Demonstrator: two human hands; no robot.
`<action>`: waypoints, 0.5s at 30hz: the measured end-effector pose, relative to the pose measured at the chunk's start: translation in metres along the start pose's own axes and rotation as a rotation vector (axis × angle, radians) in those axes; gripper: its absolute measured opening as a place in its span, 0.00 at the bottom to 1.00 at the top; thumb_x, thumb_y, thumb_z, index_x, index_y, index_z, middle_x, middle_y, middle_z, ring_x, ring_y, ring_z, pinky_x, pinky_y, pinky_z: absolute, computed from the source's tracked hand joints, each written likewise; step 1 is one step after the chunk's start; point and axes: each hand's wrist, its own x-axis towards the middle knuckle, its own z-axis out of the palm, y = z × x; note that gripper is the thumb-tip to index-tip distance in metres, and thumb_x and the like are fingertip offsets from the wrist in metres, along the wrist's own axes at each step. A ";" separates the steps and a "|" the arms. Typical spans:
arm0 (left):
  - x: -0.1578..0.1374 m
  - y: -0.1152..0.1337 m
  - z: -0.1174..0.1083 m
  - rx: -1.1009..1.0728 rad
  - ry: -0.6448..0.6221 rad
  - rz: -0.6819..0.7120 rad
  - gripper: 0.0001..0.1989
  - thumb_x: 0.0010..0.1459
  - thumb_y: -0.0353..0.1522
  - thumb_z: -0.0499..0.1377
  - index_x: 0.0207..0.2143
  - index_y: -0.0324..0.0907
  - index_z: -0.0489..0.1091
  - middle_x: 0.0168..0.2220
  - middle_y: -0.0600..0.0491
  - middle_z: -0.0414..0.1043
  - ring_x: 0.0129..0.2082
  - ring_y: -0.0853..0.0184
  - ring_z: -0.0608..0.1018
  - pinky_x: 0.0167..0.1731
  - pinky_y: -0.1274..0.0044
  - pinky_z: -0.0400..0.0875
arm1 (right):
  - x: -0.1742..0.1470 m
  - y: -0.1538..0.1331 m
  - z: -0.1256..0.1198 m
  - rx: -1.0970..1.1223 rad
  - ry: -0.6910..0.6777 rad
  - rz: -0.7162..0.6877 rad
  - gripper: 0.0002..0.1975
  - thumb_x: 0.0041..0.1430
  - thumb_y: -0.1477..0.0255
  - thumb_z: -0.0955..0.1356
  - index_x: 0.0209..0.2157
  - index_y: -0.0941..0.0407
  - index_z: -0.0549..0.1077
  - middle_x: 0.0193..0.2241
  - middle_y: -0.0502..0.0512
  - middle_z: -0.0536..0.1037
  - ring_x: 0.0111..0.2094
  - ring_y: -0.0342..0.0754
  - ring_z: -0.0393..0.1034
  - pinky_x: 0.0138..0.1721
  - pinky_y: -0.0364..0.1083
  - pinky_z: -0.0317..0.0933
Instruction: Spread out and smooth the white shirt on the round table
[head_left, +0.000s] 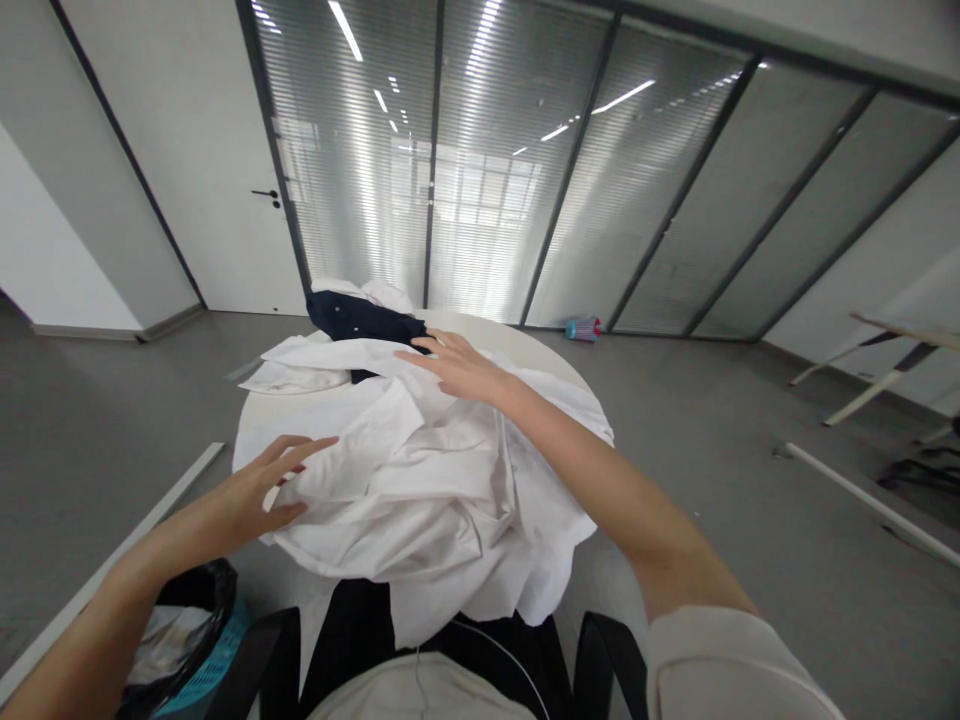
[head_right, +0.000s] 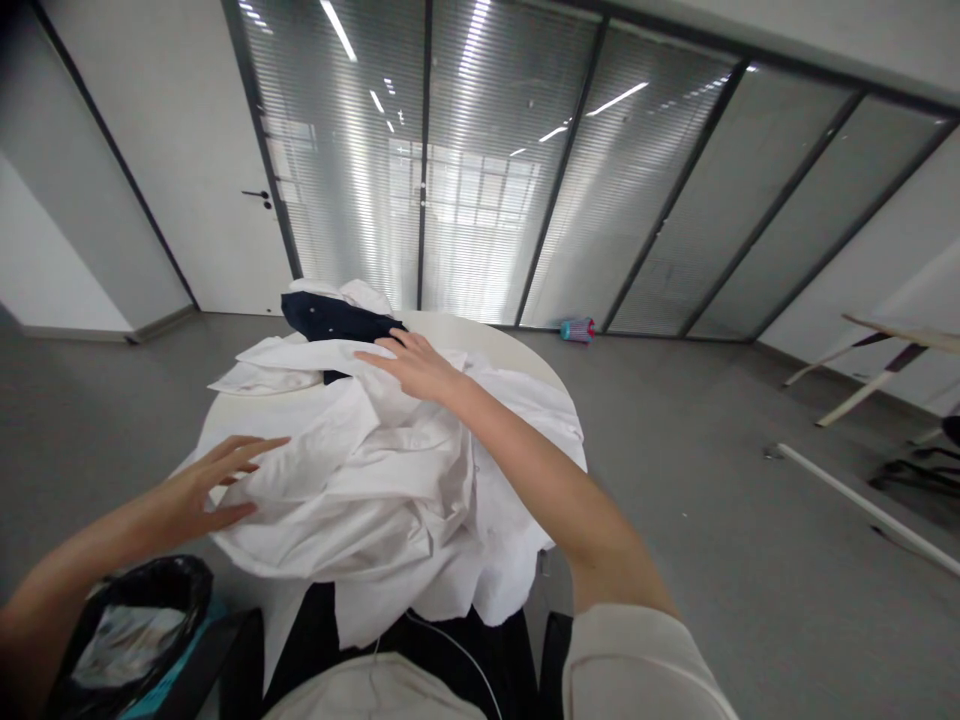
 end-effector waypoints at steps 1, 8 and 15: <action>0.000 0.001 0.000 -0.024 0.025 -0.023 0.28 0.63 0.44 0.58 0.64 0.56 0.62 0.61 0.49 0.64 0.51 0.58 0.77 0.49 0.72 0.76 | 0.003 -0.004 0.005 0.063 0.012 -0.089 0.35 0.58 0.79 0.70 0.65 0.46 0.63 0.60 0.59 0.68 0.64 0.58 0.56 0.63 0.58 0.48; -0.005 0.003 0.001 -0.193 0.034 -0.210 0.33 0.59 0.51 0.60 0.64 0.50 0.64 0.54 0.46 0.74 0.40 0.60 0.79 0.39 0.72 0.78 | 0.018 -0.014 0.025 0.302 0.065 -0.105 0.13 0.67 0.76 0.65 0.50 0.53 0.76 0.42 0.57 0.73 0.44 0.49 0.69 0.48 0.48 0.57; 0.016 0.013 -0.008 -0.147 0.118 -0.215 0.29 0.55 0.52 0.60 0.52 0.45 0.75 0.41 0.48 0.80 0.35 0.59 0.78 0.35 0.73 0.76 | 0.015 -0.015 0.000 0.345 0.313 0.055 0.11 0.72 0.73 0.58 0.44 0.53 0.70 0.39 0.54 0.71 0.40 0.49 0.68 0.43 0.45 0.60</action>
